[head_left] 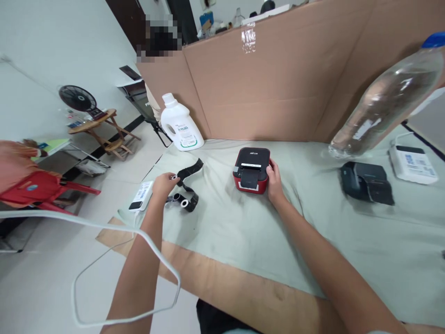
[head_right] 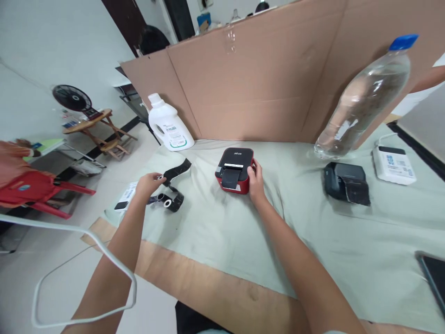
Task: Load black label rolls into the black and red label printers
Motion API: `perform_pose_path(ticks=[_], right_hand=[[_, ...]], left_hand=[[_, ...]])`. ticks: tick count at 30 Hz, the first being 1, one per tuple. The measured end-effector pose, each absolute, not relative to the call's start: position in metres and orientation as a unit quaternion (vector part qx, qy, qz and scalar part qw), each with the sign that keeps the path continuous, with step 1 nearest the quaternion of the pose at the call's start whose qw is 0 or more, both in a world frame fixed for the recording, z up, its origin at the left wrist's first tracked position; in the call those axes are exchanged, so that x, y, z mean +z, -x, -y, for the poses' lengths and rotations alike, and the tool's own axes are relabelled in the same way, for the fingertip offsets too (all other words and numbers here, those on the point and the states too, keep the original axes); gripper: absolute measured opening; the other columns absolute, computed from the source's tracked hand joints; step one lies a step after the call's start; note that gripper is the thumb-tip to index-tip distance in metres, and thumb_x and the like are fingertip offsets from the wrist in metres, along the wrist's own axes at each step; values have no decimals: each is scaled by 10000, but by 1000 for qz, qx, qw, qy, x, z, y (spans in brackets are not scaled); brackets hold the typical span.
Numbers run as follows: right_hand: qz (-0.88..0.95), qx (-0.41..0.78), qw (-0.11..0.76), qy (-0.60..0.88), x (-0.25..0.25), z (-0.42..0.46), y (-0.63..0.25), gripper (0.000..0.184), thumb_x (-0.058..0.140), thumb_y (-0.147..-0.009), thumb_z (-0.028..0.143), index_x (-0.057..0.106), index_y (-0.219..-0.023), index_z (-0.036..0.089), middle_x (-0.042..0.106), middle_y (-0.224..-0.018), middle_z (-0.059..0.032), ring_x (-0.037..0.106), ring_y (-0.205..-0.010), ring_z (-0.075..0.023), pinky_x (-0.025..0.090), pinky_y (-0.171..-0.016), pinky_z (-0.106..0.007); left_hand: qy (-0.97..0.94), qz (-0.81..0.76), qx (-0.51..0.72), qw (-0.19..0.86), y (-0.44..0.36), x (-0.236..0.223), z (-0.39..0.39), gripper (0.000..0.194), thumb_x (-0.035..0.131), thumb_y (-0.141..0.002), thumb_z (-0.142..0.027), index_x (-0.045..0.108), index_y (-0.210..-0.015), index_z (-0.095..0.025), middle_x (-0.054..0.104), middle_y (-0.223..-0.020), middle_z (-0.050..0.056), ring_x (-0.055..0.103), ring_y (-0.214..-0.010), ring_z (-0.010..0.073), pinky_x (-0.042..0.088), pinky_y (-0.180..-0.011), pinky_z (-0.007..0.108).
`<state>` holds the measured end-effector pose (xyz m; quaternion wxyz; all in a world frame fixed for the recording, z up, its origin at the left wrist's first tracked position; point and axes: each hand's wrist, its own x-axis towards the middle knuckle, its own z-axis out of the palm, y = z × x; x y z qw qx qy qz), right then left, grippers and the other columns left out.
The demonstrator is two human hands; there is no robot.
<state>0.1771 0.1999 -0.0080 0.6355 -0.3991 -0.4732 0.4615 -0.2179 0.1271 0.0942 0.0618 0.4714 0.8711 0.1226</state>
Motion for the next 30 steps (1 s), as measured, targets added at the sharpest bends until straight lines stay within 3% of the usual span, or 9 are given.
perform_pose_path(ticks=[4,8,11,14,17,20,23,26,30], right_hand=[[455,465,639,410,-2,-197,-178,544,560,-921,561,548,-1384,275,566,-1486,-69,501,-1385,-257,322,-1232,-537],[453,469,639,407,4,-195,-177,555,559,-915,567,548,-1380,264,572,-1479,-79,512,-1376,-260,352,-1216,-524],[454,459,642,414,6,-195,-175,553,559,-910,568,564,-1365,254,578,-1469,-89,520,-1369,-267,370,-1206,-521],[450,446,641,433,4,-192,-178,518,542,-917,557,597,-1326,244,597,-1447,-94,521,-1372,-281,356,-1213,-539],[475,468,620,415,-3,-181,-188,520,528,-915,496,588,-1360,233,595,-1462,-100,509,-1399,-300,339,-1221,-558],[574,458,555,391,-8,-168,-201,734,656,-829,429,466,-1508,226,491,-1577,-123,461,-1449,-335,356,-1211,-561],[667,366,505,408,-4,-162,-202,909,756,-782,431,373,-1577,213,447,-1605,-156,466,-1439,-366,374,-1197,-571],[707,308,485,412,8,-171,-181,872,732,-825,468,373,-1579,217,501,-1560,-162,519,-1388,-371,440,-1144,-576],[731,320,474,372,32,-201,-112,874,710,-843,436,330,-1602,224,544,-1524,-149,594,-1305,-348,524,-1067,-530]], left_hand=[[-427,-900,87,23,210,93,-110,368,659,-863,-539,739,-966,-194,759,-1087,207,694,-1100,426,530,-872,537],[-412,-910,28,40,211,99,-93,393,697,-831,-567,742,-919,-186,761,-1064,218,692,-1100,445,513,-899,557],[-422,-905,49,5,193,109,-91,460,695,-836,-580,751,-1019,-161,753,-1124,230,653,-1190,449,438,-1036,602],[-480,-848,217,-55,139,110,-105,500,566,-945,-530,696,-1262,-167,709,-1298,196,606,-1295,387,423,-1104,539],[-582,-725,333,157,63,93,-132,498,531,-980,-497,691,-1309,-158,724,-1304,151,668,-1228,300,482,-1072,395],[-609,-595,415,321,6,70,-157,468,481,-1010,-426,680,-1354,-178,707,-1355,93,659,-1254,250,477,-1088,343],[-591,-562,463,348,-7,58,-167,426,488,-994,-333,698,-1340,-200,725,-1327,64,669,-1231,247,480,-1087,355],[-574,-575,478,333,19,63,-171,420,497,-990,-337,717,-1321,-201,722,-1333,65,655,-1254,267,469,-1103,376],[-553,-607,496,281,89,86,-186,411,521,-968,-338,747,-1272,-180,741,-1293,83,652,-1245,291,444,-1121,398]])
